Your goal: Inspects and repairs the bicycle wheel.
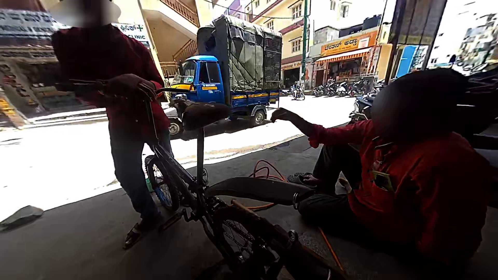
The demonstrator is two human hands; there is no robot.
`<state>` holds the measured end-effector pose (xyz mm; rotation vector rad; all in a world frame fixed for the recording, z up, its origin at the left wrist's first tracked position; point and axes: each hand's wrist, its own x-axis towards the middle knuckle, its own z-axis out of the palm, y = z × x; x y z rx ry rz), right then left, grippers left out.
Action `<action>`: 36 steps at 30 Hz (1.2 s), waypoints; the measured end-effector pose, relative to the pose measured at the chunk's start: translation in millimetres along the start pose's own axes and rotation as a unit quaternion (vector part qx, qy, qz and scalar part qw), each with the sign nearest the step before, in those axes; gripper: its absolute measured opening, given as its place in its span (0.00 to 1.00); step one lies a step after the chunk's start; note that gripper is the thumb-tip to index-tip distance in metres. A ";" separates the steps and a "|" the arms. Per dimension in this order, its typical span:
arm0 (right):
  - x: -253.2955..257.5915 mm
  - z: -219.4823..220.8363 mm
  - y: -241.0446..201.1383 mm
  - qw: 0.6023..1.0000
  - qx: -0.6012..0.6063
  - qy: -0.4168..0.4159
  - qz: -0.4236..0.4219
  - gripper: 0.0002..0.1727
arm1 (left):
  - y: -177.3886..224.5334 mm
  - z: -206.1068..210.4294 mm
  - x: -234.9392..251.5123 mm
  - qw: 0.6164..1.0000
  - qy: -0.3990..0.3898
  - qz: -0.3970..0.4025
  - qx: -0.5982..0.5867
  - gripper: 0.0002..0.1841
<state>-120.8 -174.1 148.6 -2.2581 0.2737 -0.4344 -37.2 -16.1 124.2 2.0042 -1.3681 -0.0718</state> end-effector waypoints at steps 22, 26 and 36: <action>7.2 4.5 54.5 0.994 0.046 0.013 -0.102 0.33 | -282.1 1.4 28.3 0.938 -0.229 0.080 0.248 0.35; 1.6 2.0 27.8 0.996 0.042 0.028 -0.070 0.34 | -289.5 10.4 36.1 0.949 -0.202 0.092 0.225 0.28; -0.9 0.5 27.9 0.998 0.045 0.054 -0.005 0.26 | -286.8 21.9 73.6 0.904 -0.317 0.063 0.281 0.33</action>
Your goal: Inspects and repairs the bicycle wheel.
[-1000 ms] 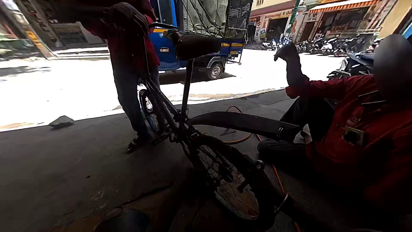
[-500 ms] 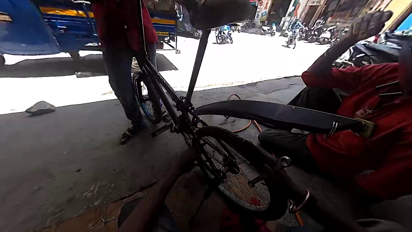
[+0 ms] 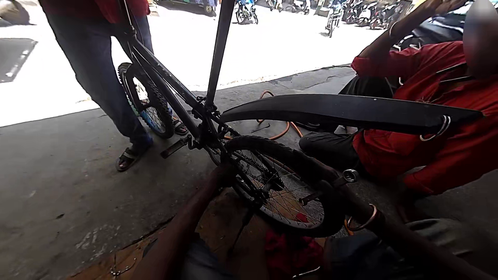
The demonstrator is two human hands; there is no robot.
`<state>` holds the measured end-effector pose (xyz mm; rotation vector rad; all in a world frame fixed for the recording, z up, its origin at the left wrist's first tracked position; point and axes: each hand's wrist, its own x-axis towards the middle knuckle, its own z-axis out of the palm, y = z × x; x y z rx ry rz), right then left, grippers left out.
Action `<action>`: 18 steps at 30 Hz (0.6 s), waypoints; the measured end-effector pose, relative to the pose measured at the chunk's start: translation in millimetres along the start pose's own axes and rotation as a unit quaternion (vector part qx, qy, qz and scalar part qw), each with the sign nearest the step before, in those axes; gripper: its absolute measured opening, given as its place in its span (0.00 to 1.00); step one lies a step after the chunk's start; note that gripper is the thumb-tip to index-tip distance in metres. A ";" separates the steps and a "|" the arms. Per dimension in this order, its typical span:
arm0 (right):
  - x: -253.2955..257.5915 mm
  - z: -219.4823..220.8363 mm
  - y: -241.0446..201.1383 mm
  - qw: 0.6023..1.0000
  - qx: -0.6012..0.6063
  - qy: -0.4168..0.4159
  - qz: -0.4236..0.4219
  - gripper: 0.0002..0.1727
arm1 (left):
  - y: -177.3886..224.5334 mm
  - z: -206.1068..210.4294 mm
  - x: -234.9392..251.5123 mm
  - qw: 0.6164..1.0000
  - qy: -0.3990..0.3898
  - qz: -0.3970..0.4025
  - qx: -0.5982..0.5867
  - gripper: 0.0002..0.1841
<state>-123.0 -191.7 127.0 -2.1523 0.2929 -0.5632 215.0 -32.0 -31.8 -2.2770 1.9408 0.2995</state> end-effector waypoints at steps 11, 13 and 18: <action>11.6 0.1 11.2 0.997 -0.005 -0.027 -0.079 0.27 | -6.3 5.0 16.0 0.998 -0.019 -0.001 0.052 0.43; 9.8 -0.8 10.4 0.998 -0.001 -0.022 -0.064 0.25 | -7.5 8.2 17.9 0.998 0.001 0.010 0.058 0.40; 14.1 -5.3 10.8 0.998 0.020 -0.017 -0.060 0.25 | -6.0 3.4 19.7 0.998 0.001 0.014 0.064 0.33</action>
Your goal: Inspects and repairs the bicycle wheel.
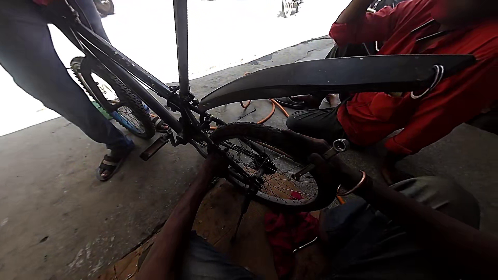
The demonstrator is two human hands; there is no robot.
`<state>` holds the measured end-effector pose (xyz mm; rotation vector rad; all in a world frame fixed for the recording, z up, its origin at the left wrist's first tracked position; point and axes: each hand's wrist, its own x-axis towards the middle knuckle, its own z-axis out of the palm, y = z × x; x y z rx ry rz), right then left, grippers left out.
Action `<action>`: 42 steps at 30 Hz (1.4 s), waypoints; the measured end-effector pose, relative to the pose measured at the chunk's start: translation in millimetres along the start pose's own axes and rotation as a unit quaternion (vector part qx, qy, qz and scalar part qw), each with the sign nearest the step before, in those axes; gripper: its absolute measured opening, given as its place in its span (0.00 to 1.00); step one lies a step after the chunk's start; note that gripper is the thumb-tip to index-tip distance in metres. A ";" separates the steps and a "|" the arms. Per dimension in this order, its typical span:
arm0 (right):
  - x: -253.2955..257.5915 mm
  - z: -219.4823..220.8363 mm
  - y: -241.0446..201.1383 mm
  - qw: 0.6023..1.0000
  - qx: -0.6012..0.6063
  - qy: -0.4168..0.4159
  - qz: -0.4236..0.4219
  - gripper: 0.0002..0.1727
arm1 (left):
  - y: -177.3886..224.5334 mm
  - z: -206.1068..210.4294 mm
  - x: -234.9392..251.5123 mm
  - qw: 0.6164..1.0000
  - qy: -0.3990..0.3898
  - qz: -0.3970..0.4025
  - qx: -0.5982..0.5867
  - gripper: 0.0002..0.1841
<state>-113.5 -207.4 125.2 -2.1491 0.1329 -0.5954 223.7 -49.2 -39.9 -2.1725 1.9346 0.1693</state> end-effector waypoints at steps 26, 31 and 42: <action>-120.0 95.1 -19.9 0.977 -0.139 -0.049 0.156 0.31 | 4.2 3.4 -3.9 1.000 -0.007 -0.003 0.021 0.35; -146.2 155.0 41.7 0.895 0.140 -0.131 0.403 0.25 | 5.1 0.4 -6.6 1.000 0.001 -0.001 0.024 0.36; -185.5 216.9 118.6 0.773 -0.036 -0.282 0.567 0.46 | 3.8 9.4 -4.5 0.999 0.038 0.006 0.000 0.36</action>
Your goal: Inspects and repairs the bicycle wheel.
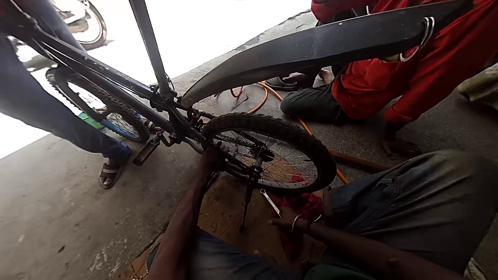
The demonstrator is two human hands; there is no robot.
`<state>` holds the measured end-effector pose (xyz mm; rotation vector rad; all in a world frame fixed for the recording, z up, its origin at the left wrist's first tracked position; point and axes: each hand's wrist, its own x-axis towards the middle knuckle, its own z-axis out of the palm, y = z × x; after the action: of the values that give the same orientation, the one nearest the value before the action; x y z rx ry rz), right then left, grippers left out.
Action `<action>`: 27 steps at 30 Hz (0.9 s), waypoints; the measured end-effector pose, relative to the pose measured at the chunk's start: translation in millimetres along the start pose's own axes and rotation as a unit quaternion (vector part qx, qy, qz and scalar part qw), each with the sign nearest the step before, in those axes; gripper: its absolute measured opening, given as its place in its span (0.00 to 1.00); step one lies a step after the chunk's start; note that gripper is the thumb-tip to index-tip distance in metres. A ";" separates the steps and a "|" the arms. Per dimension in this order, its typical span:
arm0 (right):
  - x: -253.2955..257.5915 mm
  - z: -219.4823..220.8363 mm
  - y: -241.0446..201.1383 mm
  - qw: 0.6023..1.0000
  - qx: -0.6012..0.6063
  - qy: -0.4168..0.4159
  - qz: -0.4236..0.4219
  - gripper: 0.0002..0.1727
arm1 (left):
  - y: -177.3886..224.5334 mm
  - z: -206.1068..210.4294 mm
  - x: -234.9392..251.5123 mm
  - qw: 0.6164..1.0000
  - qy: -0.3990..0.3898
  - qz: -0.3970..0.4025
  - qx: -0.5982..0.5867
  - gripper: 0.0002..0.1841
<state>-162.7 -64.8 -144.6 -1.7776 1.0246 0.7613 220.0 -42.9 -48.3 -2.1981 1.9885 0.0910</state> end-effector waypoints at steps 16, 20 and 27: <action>-109.6 -53.2 -38.9 0.908 -0.088 0.303 -0.277 0.22 | -0.8 2.3 1.0 0.999 0.002 -0.025 -0.028 0.34; -98.8 -60.7 -48.6 0.859 -0.071 0.401 -0.311 0.15 | -2.6 1.0 0.3 0.999 0.025 -0.001 -0.019 0.31; -86.3 -51.5 -44.1 0.766 -0.193 0.526 -0.316 0.13 | -3.2 4.1 -1.9 0.999 0.051 0.009 -0.010 0.34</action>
<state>-160.3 -74.5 -35.3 -2.7803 0.8078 -0.6164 223.3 -40.1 -51.7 -2.2383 2.0693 0.0010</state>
